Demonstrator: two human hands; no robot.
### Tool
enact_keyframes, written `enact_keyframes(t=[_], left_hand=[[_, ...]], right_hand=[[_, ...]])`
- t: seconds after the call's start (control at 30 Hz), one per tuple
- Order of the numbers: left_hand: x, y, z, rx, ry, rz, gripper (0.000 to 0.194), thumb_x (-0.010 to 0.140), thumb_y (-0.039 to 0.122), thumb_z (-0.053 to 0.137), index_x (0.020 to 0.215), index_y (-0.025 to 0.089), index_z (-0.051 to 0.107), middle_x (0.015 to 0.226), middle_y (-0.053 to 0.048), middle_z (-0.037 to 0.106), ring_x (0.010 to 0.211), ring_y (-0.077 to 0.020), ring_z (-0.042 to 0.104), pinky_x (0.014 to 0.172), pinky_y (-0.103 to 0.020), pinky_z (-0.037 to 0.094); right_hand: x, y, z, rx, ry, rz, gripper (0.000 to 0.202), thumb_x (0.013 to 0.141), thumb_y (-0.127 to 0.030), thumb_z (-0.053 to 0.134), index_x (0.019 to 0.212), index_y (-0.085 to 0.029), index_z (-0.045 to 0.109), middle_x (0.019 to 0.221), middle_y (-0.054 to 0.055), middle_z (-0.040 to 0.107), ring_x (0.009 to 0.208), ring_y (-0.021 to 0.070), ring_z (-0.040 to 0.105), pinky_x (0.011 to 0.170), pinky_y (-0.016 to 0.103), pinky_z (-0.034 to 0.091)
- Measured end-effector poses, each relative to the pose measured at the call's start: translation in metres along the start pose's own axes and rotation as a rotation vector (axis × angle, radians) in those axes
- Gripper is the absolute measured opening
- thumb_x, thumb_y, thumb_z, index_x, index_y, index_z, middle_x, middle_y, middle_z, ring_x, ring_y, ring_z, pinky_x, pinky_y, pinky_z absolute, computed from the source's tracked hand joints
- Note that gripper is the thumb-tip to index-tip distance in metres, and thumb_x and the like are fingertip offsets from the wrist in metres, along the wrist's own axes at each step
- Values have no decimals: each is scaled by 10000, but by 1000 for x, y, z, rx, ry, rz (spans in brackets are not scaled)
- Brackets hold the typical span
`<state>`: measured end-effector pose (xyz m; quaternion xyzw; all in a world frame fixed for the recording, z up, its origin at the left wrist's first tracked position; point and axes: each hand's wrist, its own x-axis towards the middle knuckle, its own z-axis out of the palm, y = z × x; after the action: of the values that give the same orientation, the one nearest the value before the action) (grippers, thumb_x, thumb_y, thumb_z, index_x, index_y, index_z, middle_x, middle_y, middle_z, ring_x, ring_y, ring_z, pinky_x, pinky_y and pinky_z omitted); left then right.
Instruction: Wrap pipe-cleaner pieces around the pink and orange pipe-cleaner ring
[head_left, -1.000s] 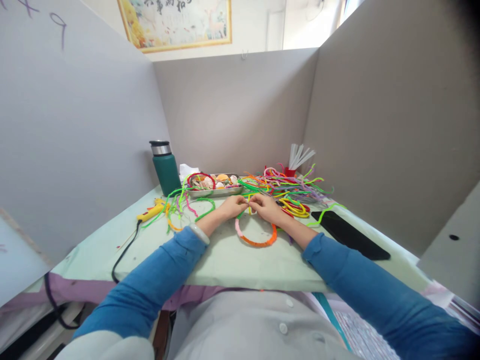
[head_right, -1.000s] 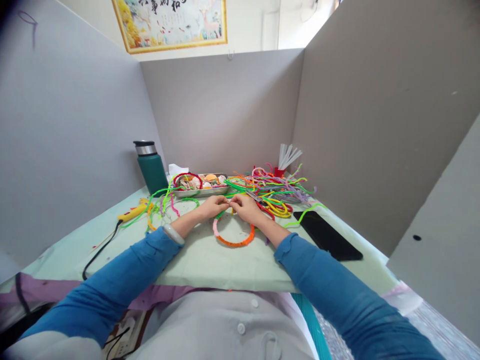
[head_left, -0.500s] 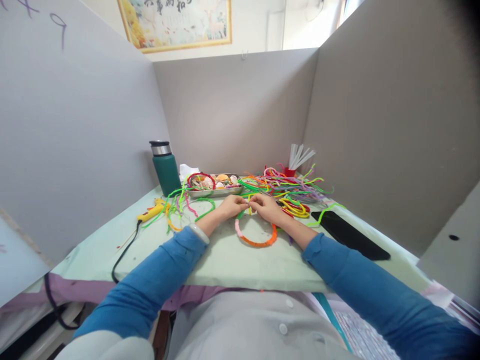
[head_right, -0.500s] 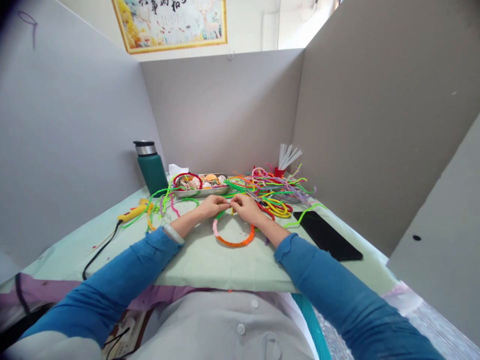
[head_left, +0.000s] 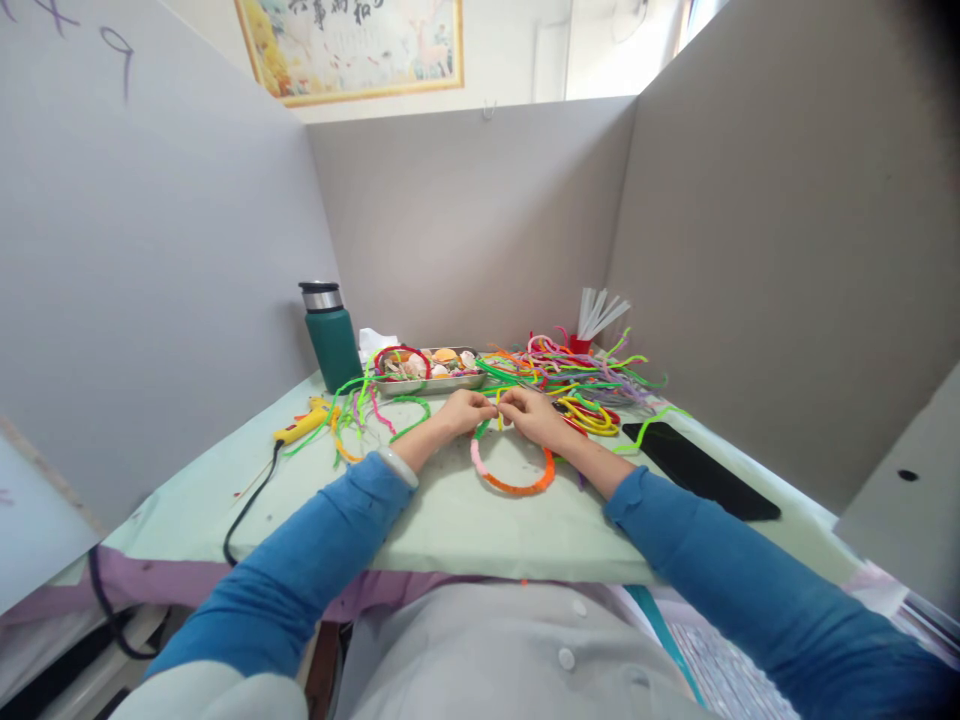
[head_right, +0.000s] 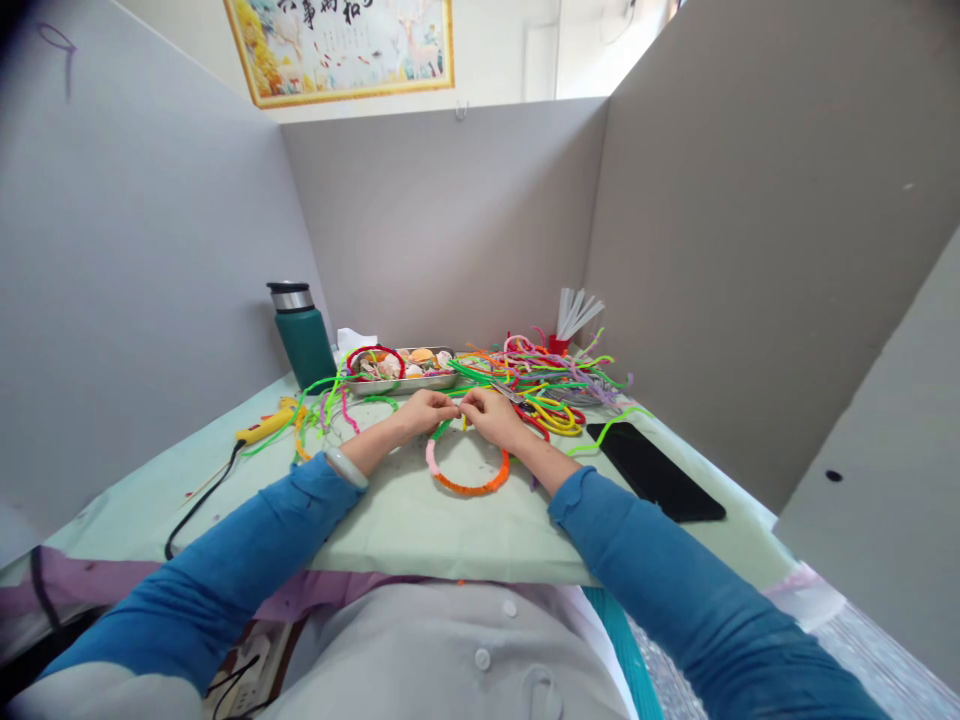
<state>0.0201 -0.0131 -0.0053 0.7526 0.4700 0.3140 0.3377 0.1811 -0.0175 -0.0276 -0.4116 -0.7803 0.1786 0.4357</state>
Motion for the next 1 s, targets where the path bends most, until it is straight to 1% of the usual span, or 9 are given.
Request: enact_keyframes(t=[0.1,0.27,0.37,0.5,0.6,0.73,0.93,1.0], left_hand=[[2,-2,1,-2,4,-1,238,639,343,544,674,109,569,465,47,386,404,-46,327,376,-171,249],[5,-6,1,42,14,9,267,648,367,526,699,112,585,468,43,408,415,-53,343,394,-174,269],[7,-8,0,138,26,52,280,662,370,506,718,114,605,481,32,449,442,-66,377,427,-181,292],[7,-7,0,307,104,96,283,652,351,521,754,117,641,523,11,504,495,-87,411,459,-191,302],[6,-3,0,387,148,117,272,648,323,532,782,120,655,552,-3,538,543,-103,448,501,-197,327],[6,0,1,467,163,115,272,671,318,518,804,128,659,567,-21,569,582,-127,492,553,-211,354],[5,-3,1,599,188,208,274,707,344,494,806,145,654,708,-59,638,629,-146,535,593,-221,360],[4,-3,1,614,196,214,272,713,345,489,814,151,651,729,-64,642,643,-149,540,598,-221,357]], right_hand=[[-1,-1,-1,-4,-4,-9,201,760,-303,425,750,-154,559,625,-1,577,528,89,465,512,201,343],[0,0,-1,-29,-2,-10,208,760,-312,429,750,-154,563,619,-1,576,519,88,457,506,201,337],[1,2,0,-42,8,-6,206,760,-317,434,746,-155,561,624,0,579,519,88,458,509,201,337],[2,4,1,-50,12,0,210,761,-325,438,748,-154,560,624,3,583,522,91,464,507,201,333],[2,5,1,-54,12,4,216,759,-330,444,745,-153,566,619,3,583,518,91,461,501,202,329],[3,6,2,-62,21,9,213,755,-327,451,736,-151,568,613,2,581,522,91,460,501,200,325],[4,8,3,-76,7,1,198,754,-318,454,729,-156,565,604,0,578,521,91,453,506,199,318],[4,7,3,-77,3,1,193,755,-313,454,730,-158,566,603,-3,577,517,89,451,507,199,316]])
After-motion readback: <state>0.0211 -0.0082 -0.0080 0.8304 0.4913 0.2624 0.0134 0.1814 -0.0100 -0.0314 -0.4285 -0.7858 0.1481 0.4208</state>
